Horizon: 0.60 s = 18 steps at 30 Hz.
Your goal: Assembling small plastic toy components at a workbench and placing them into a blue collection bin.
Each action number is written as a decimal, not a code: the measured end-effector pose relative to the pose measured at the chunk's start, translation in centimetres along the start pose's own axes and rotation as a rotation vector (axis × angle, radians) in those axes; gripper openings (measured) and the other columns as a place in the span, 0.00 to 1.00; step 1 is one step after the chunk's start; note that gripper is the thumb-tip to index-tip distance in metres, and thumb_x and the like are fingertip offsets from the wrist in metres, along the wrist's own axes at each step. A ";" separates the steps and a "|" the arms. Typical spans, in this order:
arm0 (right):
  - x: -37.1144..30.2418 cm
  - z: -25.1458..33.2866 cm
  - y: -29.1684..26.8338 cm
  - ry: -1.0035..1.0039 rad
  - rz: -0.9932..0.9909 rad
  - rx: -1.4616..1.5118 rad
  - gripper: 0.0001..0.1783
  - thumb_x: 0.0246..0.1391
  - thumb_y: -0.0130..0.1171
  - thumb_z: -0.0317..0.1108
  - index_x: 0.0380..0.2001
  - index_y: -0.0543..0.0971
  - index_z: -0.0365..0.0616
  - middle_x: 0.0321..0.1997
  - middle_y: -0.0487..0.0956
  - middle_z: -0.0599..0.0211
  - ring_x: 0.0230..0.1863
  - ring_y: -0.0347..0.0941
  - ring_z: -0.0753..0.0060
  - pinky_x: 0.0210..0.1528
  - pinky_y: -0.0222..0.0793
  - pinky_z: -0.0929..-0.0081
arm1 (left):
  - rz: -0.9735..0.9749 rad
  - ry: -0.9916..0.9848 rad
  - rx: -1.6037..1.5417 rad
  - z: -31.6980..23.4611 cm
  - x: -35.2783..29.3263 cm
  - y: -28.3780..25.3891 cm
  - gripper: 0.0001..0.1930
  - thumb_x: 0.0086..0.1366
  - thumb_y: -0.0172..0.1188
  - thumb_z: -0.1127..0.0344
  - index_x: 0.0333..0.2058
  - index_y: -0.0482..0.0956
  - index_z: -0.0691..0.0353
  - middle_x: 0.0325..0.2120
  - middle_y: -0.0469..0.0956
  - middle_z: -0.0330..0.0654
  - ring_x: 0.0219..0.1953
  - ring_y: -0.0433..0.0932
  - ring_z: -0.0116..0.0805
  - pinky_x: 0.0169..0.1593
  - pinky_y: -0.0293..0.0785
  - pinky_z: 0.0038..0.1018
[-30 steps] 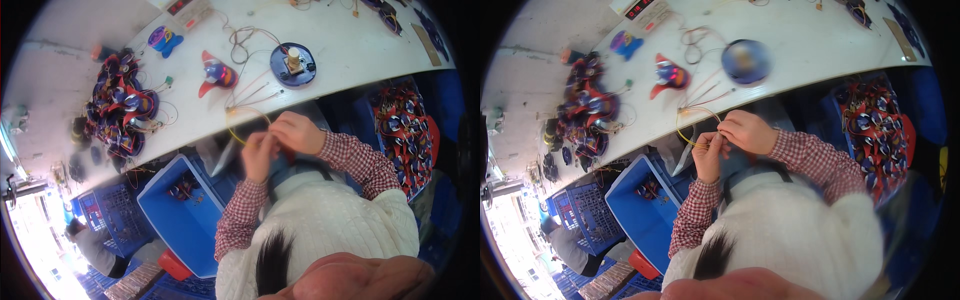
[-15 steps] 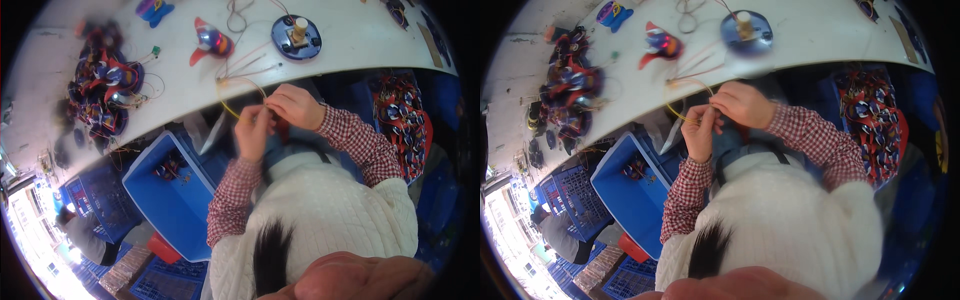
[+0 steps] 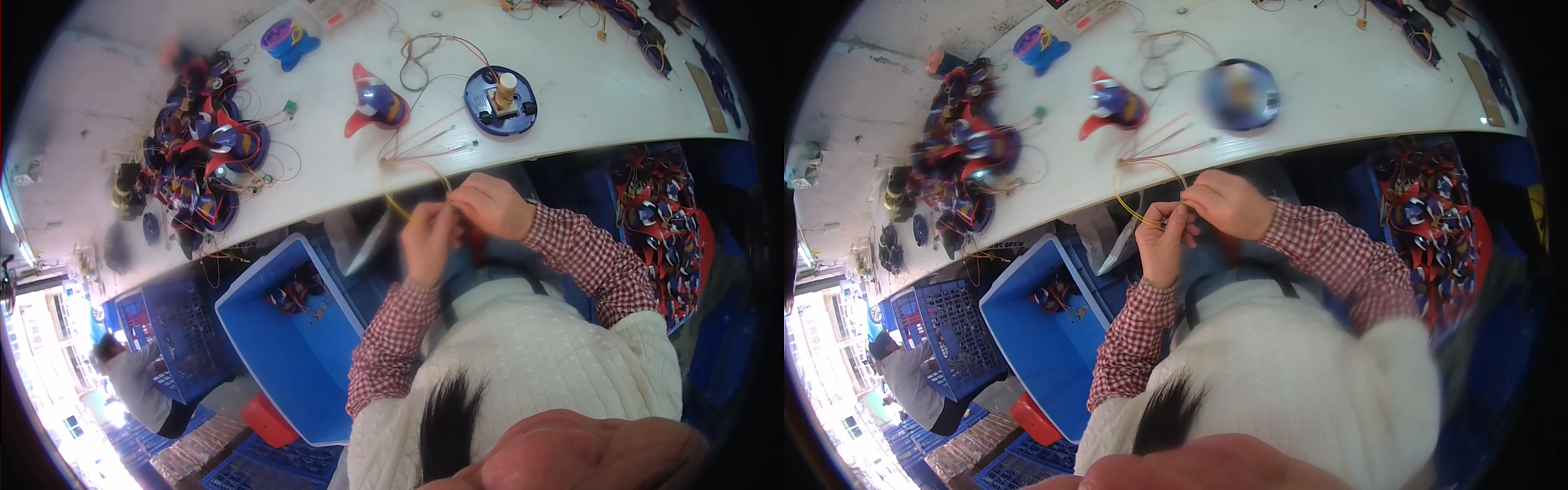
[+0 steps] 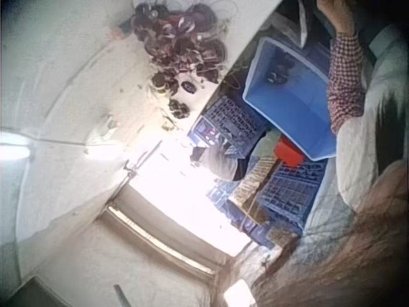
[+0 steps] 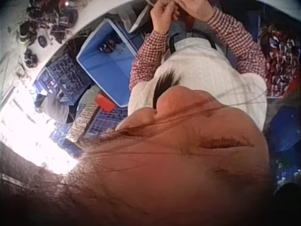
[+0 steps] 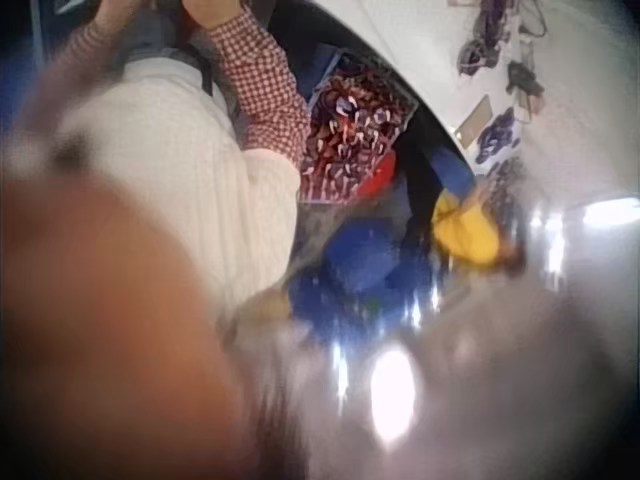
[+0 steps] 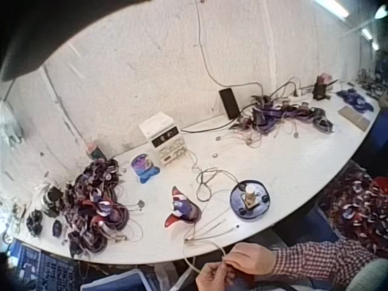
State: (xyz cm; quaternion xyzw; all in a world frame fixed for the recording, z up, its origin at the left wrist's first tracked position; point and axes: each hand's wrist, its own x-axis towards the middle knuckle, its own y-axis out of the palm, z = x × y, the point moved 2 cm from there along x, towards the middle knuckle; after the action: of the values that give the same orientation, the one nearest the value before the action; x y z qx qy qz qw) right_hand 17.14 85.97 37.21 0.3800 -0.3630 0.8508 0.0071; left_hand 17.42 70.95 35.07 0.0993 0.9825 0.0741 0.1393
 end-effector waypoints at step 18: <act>-0.8 -0.4 -0.4 -0.094 -0.044 -0.066 0.04 0.45 0.55 0.27 0.26 0.71 0.44 0.27 0.68 0.66 0.26 0.65 0.66 0.30 0.66 0.74 | -0.015 0.028 0.185 -0.3 0.4 0.5 0.07 0.62 0.55 0.69 0.32 0.75 0.68 0.22 0.76 0.43 0.18 0.71 0.27 0.21 0.66 0.17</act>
State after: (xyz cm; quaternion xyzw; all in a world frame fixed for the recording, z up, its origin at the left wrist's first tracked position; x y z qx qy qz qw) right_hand 17.58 86.72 36.69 0.4272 -0.3824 0.8190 0.0212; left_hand 17.08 71.49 35.39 0.1034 0.9877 -0.0166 0.1164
